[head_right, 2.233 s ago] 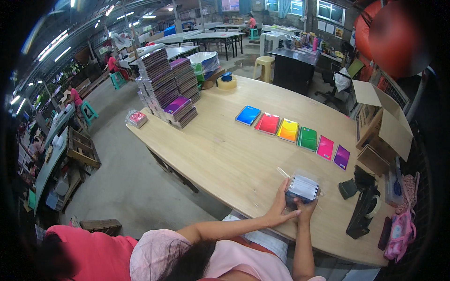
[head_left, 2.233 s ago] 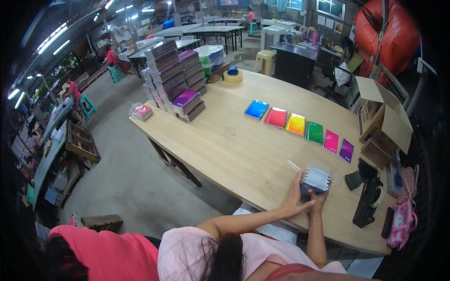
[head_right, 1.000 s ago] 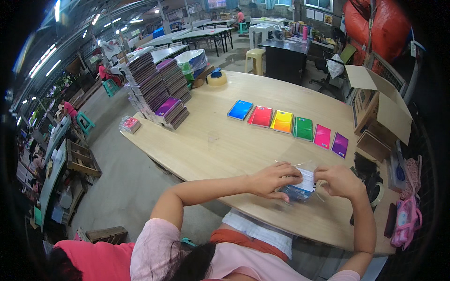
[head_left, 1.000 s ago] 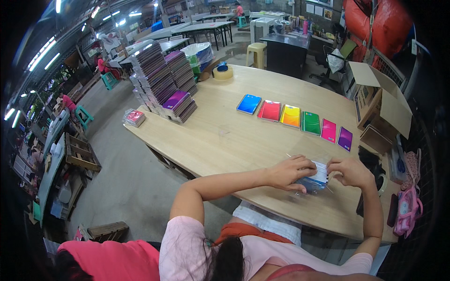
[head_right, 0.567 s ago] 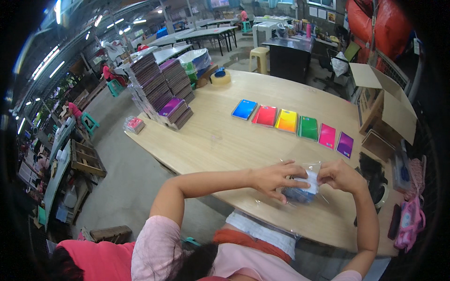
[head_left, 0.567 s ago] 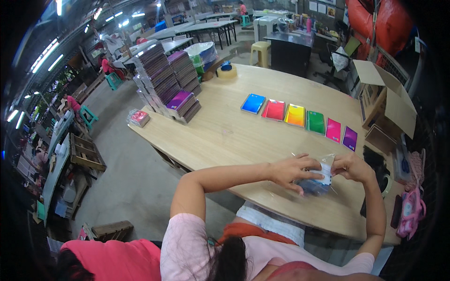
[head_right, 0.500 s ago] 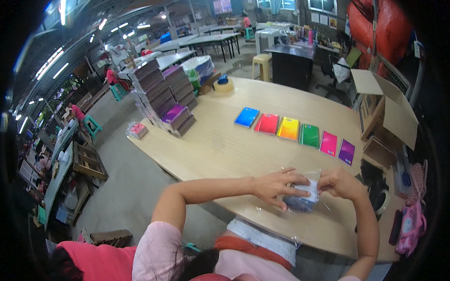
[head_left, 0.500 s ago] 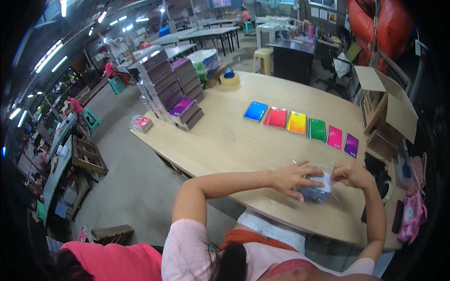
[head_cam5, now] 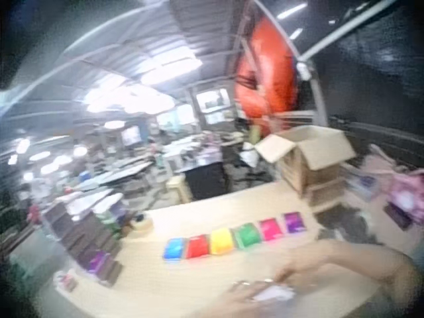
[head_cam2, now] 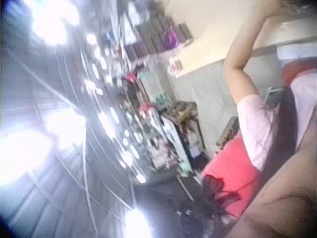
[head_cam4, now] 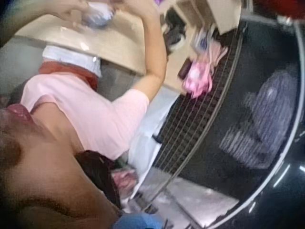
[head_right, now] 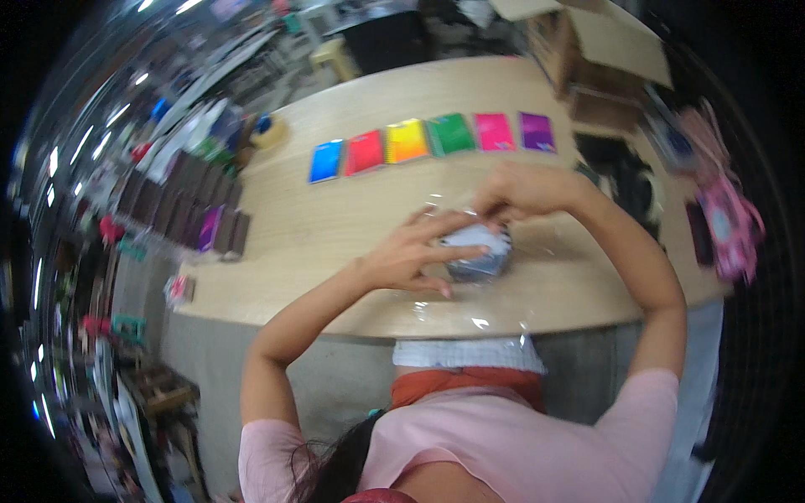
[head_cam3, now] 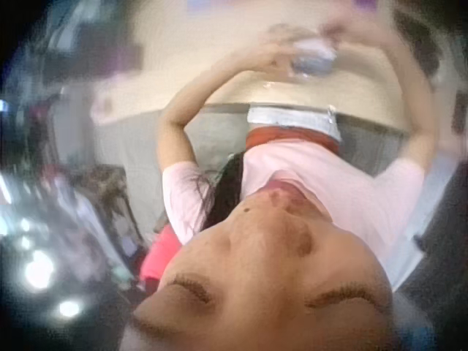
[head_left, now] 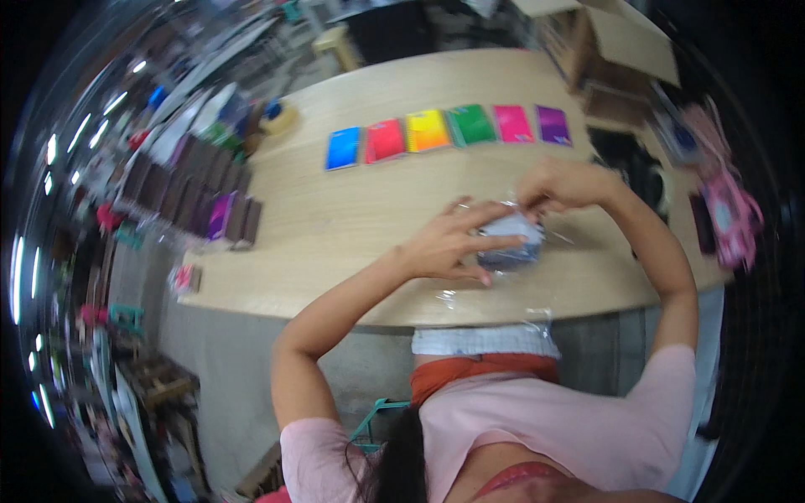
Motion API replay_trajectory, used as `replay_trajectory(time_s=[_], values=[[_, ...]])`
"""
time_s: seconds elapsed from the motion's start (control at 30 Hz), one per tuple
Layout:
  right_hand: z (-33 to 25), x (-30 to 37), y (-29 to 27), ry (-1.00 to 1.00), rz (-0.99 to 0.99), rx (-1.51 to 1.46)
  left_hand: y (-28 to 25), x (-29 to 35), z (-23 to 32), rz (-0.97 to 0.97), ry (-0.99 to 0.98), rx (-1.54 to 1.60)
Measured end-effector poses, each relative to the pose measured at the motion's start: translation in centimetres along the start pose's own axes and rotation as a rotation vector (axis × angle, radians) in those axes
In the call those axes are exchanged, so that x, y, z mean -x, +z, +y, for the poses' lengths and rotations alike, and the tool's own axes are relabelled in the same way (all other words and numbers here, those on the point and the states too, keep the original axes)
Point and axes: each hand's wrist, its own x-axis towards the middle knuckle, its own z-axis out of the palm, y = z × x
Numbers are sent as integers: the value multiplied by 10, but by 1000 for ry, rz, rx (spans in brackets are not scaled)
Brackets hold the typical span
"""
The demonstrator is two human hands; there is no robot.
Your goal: The person picks up several small notebooks of different colors, stacks them into a single pile, inserts the stack into a plastic sleeve, and seals the package using tape from a dispenser.
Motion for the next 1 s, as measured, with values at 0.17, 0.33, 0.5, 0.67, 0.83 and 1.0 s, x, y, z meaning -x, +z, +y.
replay_trajectory(time_s=[0.17, 0.33, 0.5, 0.67, 0.83, 1.0], values=[[-2, -3, 1, -147, 176, 199, 0, -11, -1, -8, 23, -97], [-1, -1, 11, -110, 238, 199, -1, -15, 0, -51, 6, -25], [3, -6, 19, -84, 259, 175, 0, -12, -2, -25, 9, -6], [10, -5, 24, -34, 241, -26, -1, -14, -2, -19, 16, 1], [23, 1, 56, 60, 405, -451, -5, -16, 0, -24, 21, -6], [35, -1, 77, 235, 431, -875, 2, -14, 2, -11, -3, -163]])
